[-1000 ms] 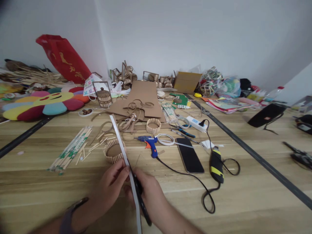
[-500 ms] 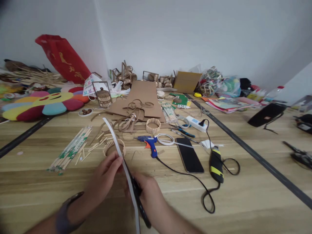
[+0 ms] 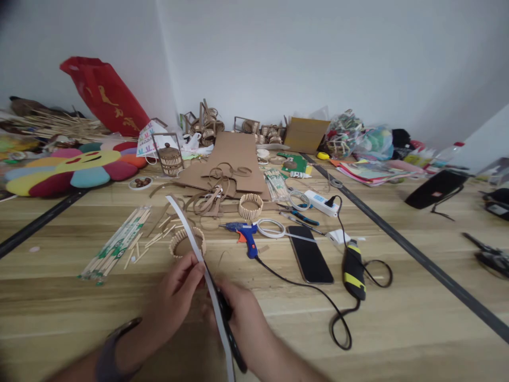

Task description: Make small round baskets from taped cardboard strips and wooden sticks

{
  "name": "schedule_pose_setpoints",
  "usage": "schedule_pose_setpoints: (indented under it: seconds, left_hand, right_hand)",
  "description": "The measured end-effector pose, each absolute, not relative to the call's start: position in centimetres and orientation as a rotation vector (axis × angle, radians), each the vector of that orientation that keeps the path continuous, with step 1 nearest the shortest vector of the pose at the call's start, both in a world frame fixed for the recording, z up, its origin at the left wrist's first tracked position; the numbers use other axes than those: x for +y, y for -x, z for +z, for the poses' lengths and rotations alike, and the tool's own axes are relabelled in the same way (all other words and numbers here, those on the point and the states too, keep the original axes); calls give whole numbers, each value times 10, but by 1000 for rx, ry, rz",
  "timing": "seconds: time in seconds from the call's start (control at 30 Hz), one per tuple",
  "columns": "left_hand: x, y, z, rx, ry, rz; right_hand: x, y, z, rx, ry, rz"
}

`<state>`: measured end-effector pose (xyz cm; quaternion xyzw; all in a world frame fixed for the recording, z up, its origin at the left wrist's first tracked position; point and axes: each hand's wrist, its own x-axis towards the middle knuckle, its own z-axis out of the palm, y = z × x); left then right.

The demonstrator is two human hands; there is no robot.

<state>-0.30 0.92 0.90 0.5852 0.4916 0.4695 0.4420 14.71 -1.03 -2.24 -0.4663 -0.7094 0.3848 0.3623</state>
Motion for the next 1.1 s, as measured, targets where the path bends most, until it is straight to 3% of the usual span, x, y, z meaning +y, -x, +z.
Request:
schedule_pose_setpoints:
  seconds: [1.1]
  left_hand:
    - [2,-1,8,1162,-1465,1053]
  right_hand:
    - [-9,-151,-21,-1794,1101,968]
